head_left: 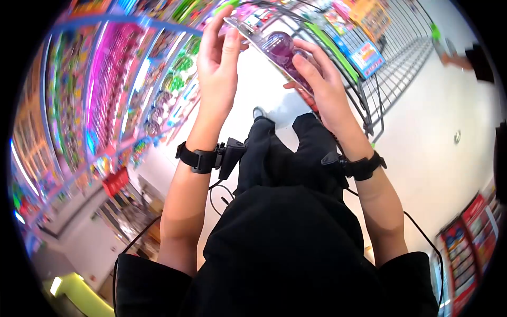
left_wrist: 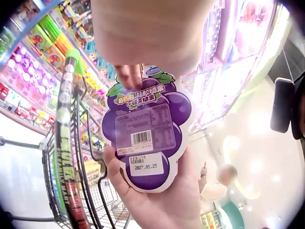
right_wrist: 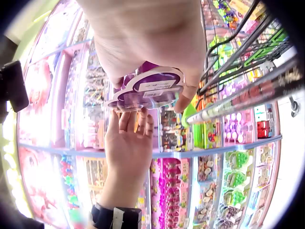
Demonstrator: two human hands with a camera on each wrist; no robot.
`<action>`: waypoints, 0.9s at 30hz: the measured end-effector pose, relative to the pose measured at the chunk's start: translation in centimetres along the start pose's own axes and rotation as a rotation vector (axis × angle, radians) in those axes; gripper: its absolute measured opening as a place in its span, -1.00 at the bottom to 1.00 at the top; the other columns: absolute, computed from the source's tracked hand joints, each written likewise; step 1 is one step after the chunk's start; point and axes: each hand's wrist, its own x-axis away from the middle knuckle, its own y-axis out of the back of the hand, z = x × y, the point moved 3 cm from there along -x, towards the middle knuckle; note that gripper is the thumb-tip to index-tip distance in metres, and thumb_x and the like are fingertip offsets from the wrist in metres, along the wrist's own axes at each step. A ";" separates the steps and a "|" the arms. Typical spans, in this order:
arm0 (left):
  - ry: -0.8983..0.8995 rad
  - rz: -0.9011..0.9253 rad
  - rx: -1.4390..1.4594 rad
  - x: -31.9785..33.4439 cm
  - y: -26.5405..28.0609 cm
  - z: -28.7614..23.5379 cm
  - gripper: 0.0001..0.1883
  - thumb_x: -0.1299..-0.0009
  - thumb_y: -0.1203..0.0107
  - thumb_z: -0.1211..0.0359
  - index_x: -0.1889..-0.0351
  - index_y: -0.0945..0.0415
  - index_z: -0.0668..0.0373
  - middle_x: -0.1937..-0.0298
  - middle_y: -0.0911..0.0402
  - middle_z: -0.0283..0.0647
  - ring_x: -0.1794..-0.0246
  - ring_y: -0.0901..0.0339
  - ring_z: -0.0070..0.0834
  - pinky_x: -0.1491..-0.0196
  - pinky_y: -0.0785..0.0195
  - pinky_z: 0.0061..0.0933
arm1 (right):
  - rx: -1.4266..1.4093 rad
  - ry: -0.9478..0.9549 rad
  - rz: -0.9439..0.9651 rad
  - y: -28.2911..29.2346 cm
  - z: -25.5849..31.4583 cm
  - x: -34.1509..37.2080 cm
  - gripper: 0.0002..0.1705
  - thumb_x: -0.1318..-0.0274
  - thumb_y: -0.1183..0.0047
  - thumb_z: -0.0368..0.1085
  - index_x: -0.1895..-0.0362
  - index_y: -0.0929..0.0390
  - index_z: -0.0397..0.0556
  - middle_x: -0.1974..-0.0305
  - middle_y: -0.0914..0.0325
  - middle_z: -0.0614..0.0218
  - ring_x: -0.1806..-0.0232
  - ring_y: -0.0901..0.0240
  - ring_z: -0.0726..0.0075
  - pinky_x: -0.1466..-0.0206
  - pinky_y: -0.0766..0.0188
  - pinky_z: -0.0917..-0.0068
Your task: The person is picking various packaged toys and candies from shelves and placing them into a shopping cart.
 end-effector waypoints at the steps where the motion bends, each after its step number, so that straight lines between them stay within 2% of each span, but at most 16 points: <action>1: -0.147 -0.018 0.088 0.6 2.3 1.5 -0.54 -0.56 -0.01 0.23 -0.36 -0.32 0.19 -0.04 -0.53 -0.21 0.11 -0.53 -0.58 0.02 -0.42 -0.55 | -0.018 -0.013 0.038 -2.2 -1.1 -0.3 -0.46 -0.28 -0.15 -0.09 -0.23 -0.39 -0.10 0.11 -0.54 0.26 0.15 -0.50 0.53 0.18 -0.57 0.52; 4: -0.083 -0.235 -0.068 3.6 9.9 2.7 -0.47 -0.53 -0.08 0.16 -0.37 -0.32 0.19 -0.14 -0.52 -0.12 -0.05 -0.51 -0.51 -0.05 -0.41 -0.51 | 0.098 -0.103 0.189 -8.7 -3.4 0.0 -0.43 -0.39 0.01 -0.05 -0.30 -0.29 -0.15 -0.01 -0.51 0.20 0.05 -0.57 0.30 0.07 -0.58 0.37; 5: -0.050 -0.293 0.021 5.0 12.2 3.3 -0.44 -0.51 -0.09 0.11 -0.37 -0.31 0.20 -0.27 -0.45 -0.05 -0.11 -0.51 -0.43 -0.10 -0.40 -0.45 | 0.113 -0.165 0.221 -11.0 -4.7 0.2 -0.43 -0.41 0.05 -0.04 -0.31 -0.27 -0.14 -0.05 -0.50 0.20 0.04 -0.57 0.25 0.05 -0.57 0.35; 8: 0.100 -0.441 0.110 9.6 19.3 5.8 -0.32 -0.48 -0.12 0.06 -0.43 -0.21 0.23 -0.36 -0.34 0.05 -0.15 -0.49 -0.37 -0.15 -0.38 -0.43 | 0.161 -0.291 0.346 -17.5 -9.6 0.5 -0.43 -0.41 0.06 -0.04 -0.31 -0.27 -0.13 -0.06 -0.49 0.20 0.04 -0.58 0.22 0.05 -0.57 0.34; 9: 0.117 -0.512 0.106 11.2 21.4 6.1 -0.31 -0.48 -0.12 0.06 -0.43 -0.20 0.24 -0.34 -0.35 0.04 -0.17 -0.47 -0.38 -0.16 -0.36 -0.41 | 0.085 -0.346 0.348 -19.8 -11.2 0.9 -0.43 -0.34 -0.07 -0.04 -0.26 -0.34 -0.13 0.08 -0.54 0.19 0.16 -0.55 0.40 0.15 -0.59 0.45; 11: 0.165 -0.597 0.143 14.7 25.9 8.2 -0.26 -0.49 -0.07 -0.02 -0.48 -0.13 0.20 -0.38 -0.31 0.02 -0.27 -0.40 -0.35 -0.25 -0.27 -0.30 | 0.180 -0.353 0.430 -24.1 -14.8 1.9 -0.43 -0.34 -0.08 -0.04 -0.26 -0.34 -0.13 0.06 -0.53 0.20 0.16 -0.54 0.42 0.15 -0.58 0.46; 14: 0.332 -0.607 0.669 18.4 29.3 10.6 -0.20 -0.50 -0.01 -0.09 -0.53 -0.01 0.15 -0.44 -0.24 0.03 -0.34 -0.34 -0.26 -0.32 -0.19 -0.21 | 0.389 -0.231 0.529 -26.9 -20.3 2.3 -0.44 -0.30 -0.15 -0.10 -0.25 -0.34 -0.12 0.06 -0.53 0.19 0.12 -0.47 0.50 0.16 -0.56 0.52; 15: 0.345 -0.617 0.683 20.0 31.3 13.0 -0.22 -0.51 0.04 -0.12 -0.53 -0.01 0.10 -0.42 -0.29 -0.02 -0.35 -0.33 -0.29 -0.27 -0.25 -0.19 | 0.434 -0.289 0.562 -29.0 -21.5 3.1 -0.46 -0.38 -0.01 -0.06 -0.28 -0.31 -0.11 0.01 -0.52 0.15 0.09 -0.53 0.35 0.10 -0.58 0.43; 16: 0.328 -0.695 0.591 21.3 33.0 13.9 -0.25 -0.51 0.03 -0.10 -0.50 -0.06 0.12 -0.38 -0.32 -0.03 -0.31 -0.36 -0.32 -0.24 -0.26 -0.23 | 0.479 -0.349 0.593 -30.8 -22.3 4.0 -0.46 -0.45 0.13 -0.02 -0.30 -0.29 -0.11 -0.03 -0.51 0.11 0.07 -0.59 0.19 0.05 -0.61 0.34; 18: 0.327 -0.843 0.408 24.5 36.4 15.5 -0.32 -0.51 0.00 -0.07 -0.43 -0.16 0.14 -0.32 -0.37 -0.03 -0.25 -0.40 -0.37 -0.17 -0.30 -0.30 | 0.275 -0.624 0.682 -34.0 -26.2 4.9 -0.41 -0.48 0.30 0.07 -0.31 -0.27 -0.11 -0.07 -0.51 0.05 0.05 -0.61 0.08 0.04 -0.62 0.27; 19: 0.347 -0.963 0.353 25.7 37.7 16.6 -0.45 -0.50 -0.07 0.04 -0.28 -0.31 0.20 -0.15 -0.50 -0.04 -0.08 -0.52 -0.44 -0.01 -0.39 -0.44 | 0.172 -0.759 0.713 -35.8 -27.3 5.3 -0.38 -0.50 0.38 0.12 -0.32 -0.27 -0.10 -0.09 -0.51 0.02 0.05 -0.62 0.02 0.03 -0.63 0.24; 20: 0.396 -0.937 0.426 26.3 38.8 18.1 -0.46 -0.49 -0.09 0.07 -0.26 -0.33 0.24 -0.11 -0.53 -0.04 -0.03 -0.54 -0.45 0.02 -0.41 -0.47 | 0.159 -0.849 0.714 -36.9 -28.1 5.5 -0.27 -0.49 0.56 0.20 -0.33 -0.24 -0.14 -0.15 -0.48 -0.03 0.02 -0.62 -0.11 0.01 -0.64 0.17; 22: 0.483 -0.881 0.576 29.0 41.6 20.1 -0.49 -0.47 -0.13 0.14 -0.21 -0.37 0.30 -0.03 -0.59 -0.04 0.07 -0.60 -0.46 0.09 -0.45 -0.53 | 0.145 -0.968 0.692 -39.6 -29.8 6.6 -0.29 -0.50 0.53 0.16 -0.33 -0.22 -0.18 -0.17 -0.48 -0.02 0.01 -0.61 -0.13 -0.03 -0.63 0.19; 23: 0.415 -0.962 0.632 30.4 43.4 21.0 -0.56 -0.46 -0.15 0.24 -0.18 -0.41 0.32 0.07 -0.64 -0.11 0.16 -0.63 -0.50 0.16 -0.49 -0.57 | 0.158 -0.983 0.671 -40.9 -31.7 7.3 -0.30 -0.49 0.45 0.16 -0.27 -0.27 -0.23 -0.03 -0.55 0.05 0.07 -0.64 0.05 0.03 -0.64 0.25; 26: 0.453 -1.032 0.575 33.4 47.2 22.3 -0.59 -0.49 -0.11 0.26 -0.20 -0.39 0.31 0.04 -0.64 -0.15 0.12 -0.62 -0.52 0.09 -0.48 -0.51 | 0.521 -0.969 0.663 -42.3 -36.3 7.5 -0.41 -0.52 0.43 0.05 -0.31 -0.26 -0.14 -0.11 -0.51 0.15 -0.08 -0.56 0.16 -0.14 -0.55 0.21; 27: 0.412 -1.059 0.549 34.0 47.4 23.1 -0.60 -0.48 -0.12 0.29 -0.19 -0.41 0.29 0.04 -0.64 -0.15 0.12 -0.62 -0.53 0.08 -0.48 -0.53 | 0.579 -0.971 0.708 -42.7 -36.4 7.5 -0.47 -0.52 0.38 0.00 -0.28 -0.29 -0.12 -0.12 -0.50 0.23 -0.10 -0.53 0.28 -0.17 -0.52 0.20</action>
